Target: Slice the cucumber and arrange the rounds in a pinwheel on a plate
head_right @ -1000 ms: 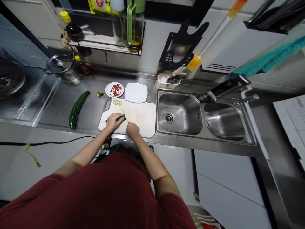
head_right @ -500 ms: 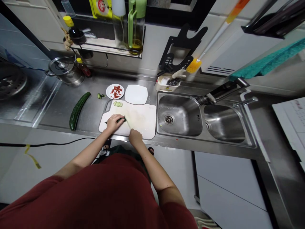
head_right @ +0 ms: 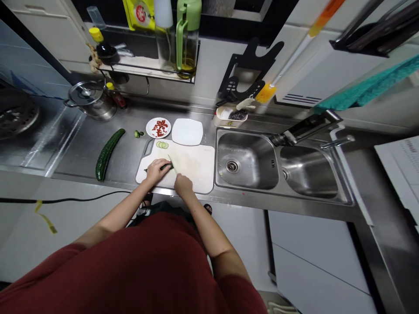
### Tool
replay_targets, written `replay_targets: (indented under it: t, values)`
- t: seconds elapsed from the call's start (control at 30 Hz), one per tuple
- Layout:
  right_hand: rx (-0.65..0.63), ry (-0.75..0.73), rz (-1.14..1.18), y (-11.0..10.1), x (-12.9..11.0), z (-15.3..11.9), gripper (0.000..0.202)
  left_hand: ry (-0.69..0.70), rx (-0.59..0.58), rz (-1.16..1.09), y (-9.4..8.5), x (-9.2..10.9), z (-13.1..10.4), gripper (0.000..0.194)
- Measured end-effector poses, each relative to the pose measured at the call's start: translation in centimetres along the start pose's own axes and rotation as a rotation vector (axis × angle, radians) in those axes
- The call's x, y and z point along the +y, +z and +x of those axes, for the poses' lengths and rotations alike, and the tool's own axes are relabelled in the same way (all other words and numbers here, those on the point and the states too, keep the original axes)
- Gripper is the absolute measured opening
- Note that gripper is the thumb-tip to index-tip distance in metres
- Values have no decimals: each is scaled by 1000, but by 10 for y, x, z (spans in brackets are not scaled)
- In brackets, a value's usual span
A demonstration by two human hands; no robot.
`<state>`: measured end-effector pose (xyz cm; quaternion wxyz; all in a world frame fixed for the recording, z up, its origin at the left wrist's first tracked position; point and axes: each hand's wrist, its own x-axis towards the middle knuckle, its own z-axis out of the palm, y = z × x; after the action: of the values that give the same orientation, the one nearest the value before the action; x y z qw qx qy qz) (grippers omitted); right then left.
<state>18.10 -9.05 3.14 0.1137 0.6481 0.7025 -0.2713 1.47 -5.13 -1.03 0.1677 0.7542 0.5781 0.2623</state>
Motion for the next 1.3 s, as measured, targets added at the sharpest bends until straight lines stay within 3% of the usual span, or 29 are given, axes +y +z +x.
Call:
replay_targets:
  t: [0.27, 0.6, 1.03, 1.3]
  values:
    - [58, -46, 24, -13, -14, 20, 28, 1, -4, 5, -1, 1, 0, 25]
    - [68, -46, 34, -18, -15, 17, 28, 3, -3, 10, -3, 3, 1, 24]
    - [7, 12, -16, 5, 7, -19, 26, -10, -11, 24, -2, 4, 1, 24]
    - [37, 7, -15, 4, 4, -12, 26, -15, -12, 29, -1, 3, 0, 23]
